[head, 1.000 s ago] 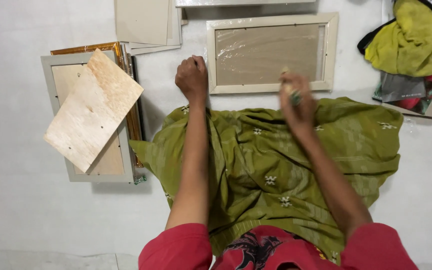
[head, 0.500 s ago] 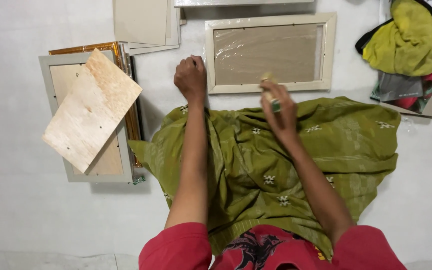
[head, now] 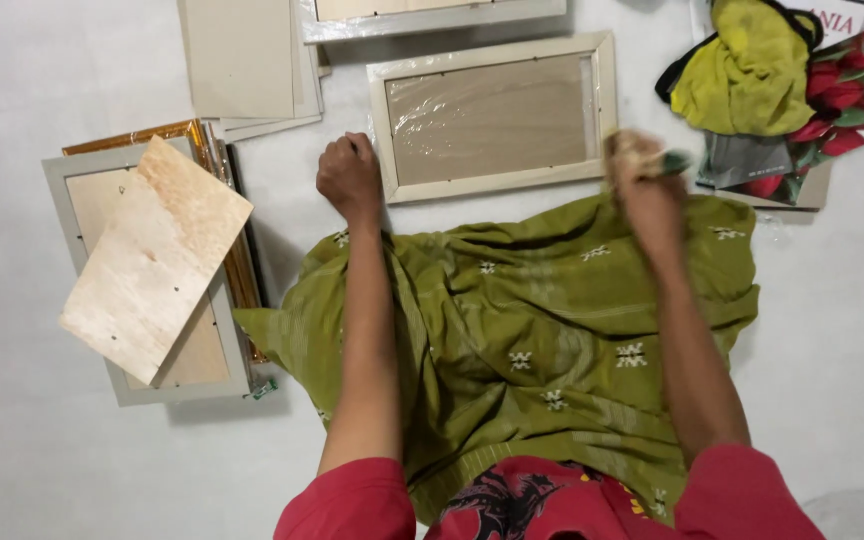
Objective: Disassembling a picture frame and applying a coating to the interior surface using a brush.
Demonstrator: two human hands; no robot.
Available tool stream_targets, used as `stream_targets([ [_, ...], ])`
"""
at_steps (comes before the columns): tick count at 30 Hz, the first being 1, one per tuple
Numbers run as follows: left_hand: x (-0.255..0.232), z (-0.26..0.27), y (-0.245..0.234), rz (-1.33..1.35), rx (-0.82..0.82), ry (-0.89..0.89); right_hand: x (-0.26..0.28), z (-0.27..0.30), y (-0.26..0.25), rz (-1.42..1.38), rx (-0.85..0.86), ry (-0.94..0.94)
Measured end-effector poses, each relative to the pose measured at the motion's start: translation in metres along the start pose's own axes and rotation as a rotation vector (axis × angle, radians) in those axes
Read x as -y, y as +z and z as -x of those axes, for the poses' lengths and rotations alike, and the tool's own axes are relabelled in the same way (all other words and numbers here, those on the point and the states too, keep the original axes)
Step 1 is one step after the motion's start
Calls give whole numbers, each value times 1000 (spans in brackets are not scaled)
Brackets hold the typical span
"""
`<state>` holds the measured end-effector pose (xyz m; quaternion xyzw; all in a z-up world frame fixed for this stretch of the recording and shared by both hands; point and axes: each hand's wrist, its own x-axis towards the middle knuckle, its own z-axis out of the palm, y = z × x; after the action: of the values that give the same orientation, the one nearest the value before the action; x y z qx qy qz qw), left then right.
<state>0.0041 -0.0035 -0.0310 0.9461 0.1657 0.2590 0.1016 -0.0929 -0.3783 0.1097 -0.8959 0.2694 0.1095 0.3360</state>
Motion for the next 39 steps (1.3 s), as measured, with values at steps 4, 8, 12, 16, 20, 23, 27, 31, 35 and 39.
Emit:
stream_targets([
  [4, 0, -1, -5, -6, 13, 9, 48, 54, -18, -130, 32, -392],
  [8, -5, -6, -12, 9, 36, -6, 37, 18, -35, -99, -17, -164],
  [12, -3, -5, -10, 10, 31, 0, 15, 6, -2, -135, -127, -386],
  [16, -4, -5, -14, 1, 34, 2, 21, -9, 18, 272, -85, -636],
  [20, -4, -8, -20, 15, 37, 45, 62, -42, -27, -150, 123, -194],
  [23, -3, -9, -22, 14, 55, 84, 47, -100, -14, -127, -151, -422],
  [27, 2, -7, -12, -30, 66, 97, 48, -135, 29, -86, -239, -626],
  [31, 0, -7, -17, -4, 101, 85, 74, -109, 15, -26, -41, -504],
  [35, -2, -10, -17, 5, 89, 74, 62, -122, 22, -66, -328, -711],
  [39, 3, -7, -9, -14, 115, 79, 41, -110, 79, 150, -438, -865],
])
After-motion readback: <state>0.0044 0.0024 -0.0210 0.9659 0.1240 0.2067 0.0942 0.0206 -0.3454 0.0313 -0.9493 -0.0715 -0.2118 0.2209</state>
